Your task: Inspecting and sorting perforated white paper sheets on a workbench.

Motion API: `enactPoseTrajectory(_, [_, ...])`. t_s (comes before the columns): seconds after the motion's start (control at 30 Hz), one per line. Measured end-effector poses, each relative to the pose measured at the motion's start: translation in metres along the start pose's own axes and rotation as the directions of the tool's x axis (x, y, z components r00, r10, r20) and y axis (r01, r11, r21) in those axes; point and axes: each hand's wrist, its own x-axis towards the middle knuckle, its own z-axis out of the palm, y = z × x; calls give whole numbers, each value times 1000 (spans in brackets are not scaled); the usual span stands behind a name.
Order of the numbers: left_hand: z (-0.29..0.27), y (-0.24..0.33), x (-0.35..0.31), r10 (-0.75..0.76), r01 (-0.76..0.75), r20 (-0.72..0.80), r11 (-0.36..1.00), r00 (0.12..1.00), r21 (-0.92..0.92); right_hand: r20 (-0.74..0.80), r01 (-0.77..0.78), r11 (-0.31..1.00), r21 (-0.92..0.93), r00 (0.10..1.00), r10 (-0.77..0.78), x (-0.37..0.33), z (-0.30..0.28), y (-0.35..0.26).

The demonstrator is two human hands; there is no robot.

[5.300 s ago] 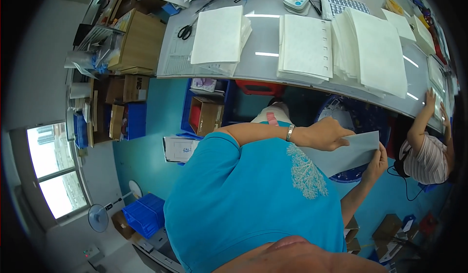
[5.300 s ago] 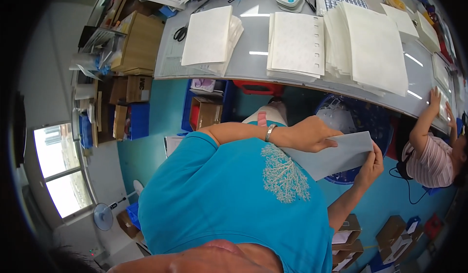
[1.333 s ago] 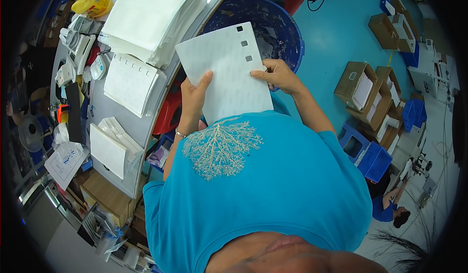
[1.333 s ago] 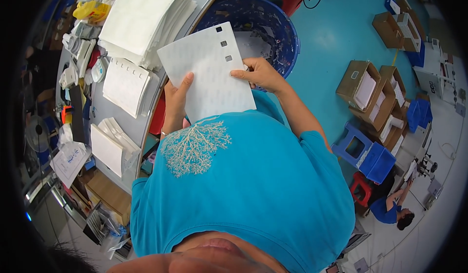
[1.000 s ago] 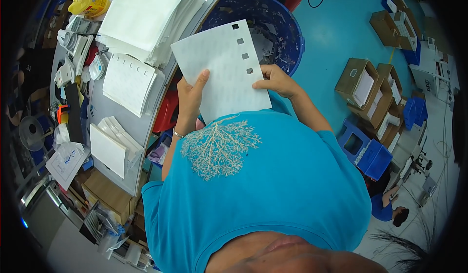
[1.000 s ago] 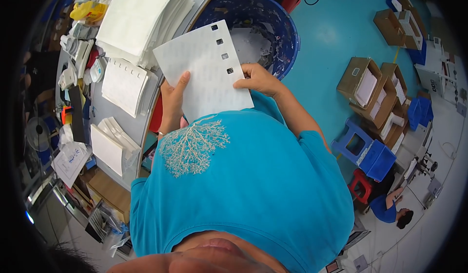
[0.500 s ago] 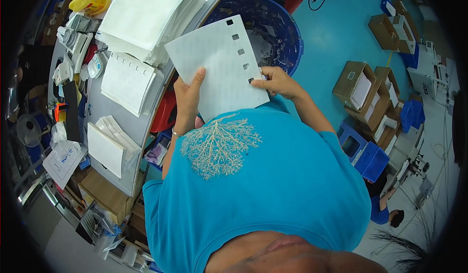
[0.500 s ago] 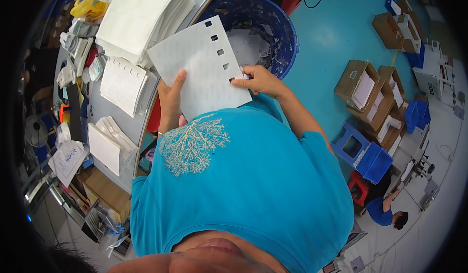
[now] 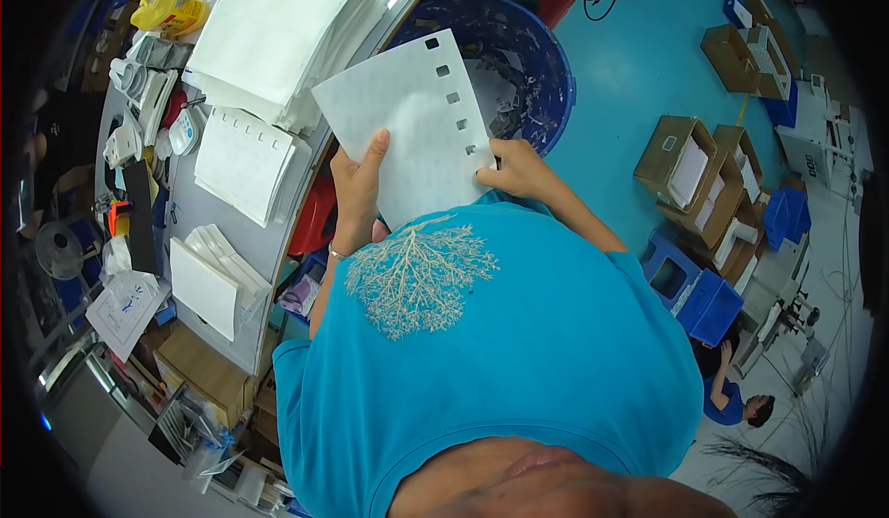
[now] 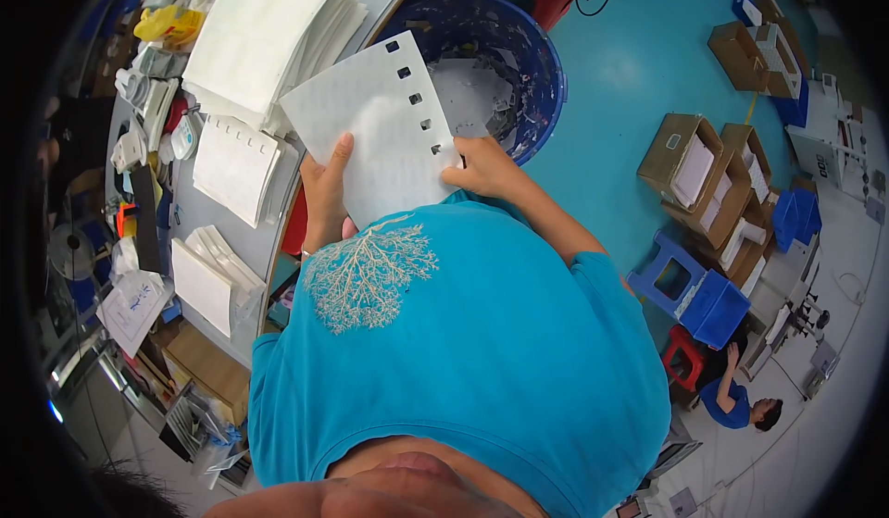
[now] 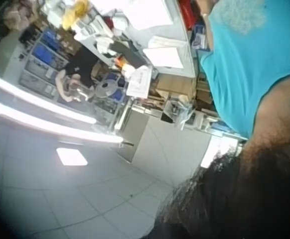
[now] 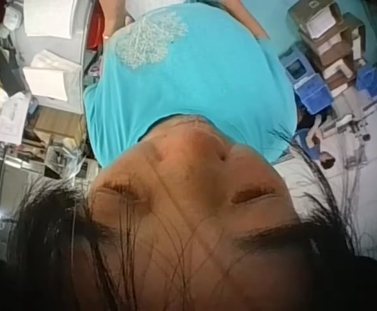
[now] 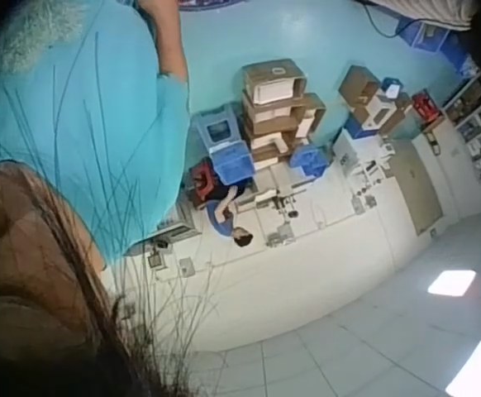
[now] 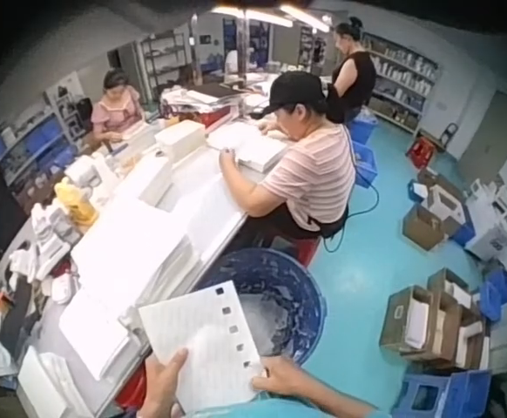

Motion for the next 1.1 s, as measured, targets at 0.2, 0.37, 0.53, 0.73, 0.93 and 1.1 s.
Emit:
enactPoseTrajectory(0.2, [4, -3, 1, 6, -6, -25, 1000, 1000, -4, 249, -423, 681, 598, 906, 344, -8, -5, 1])
enactPoseTrajectory(0.37, [4, -1, -1, -4, 2, -48, 999, 999, -32, 379, -439, 198, 876, 882, 280, -16, -5, 16])
enactPoseTrajectory(0.53, [5, 1, -4, 19, -21, -51, 999, 999, -44, 399, -425, 173, 889, 902, 164, -16, 1, 30])
enactPoseTrajectory(0.73, [5, -3, -7, 14, -16, -31, 998, 999, -57, 93, -360, 722, 591, 919, 383, 2, 0, 34])
enactPoseTrajectory(0.93, [5, -5, -9, 21, -21, 0, 999, 1000, -48, 239, -260, 82, 962, 949, 207, 26, 2, 21])
enactPoseTrajectory(1.1, [3, -4, -13, 38, -38, 0, 996, 999, -75, 179, -210, 235, 949, 973, 148, 19, -3, 23])
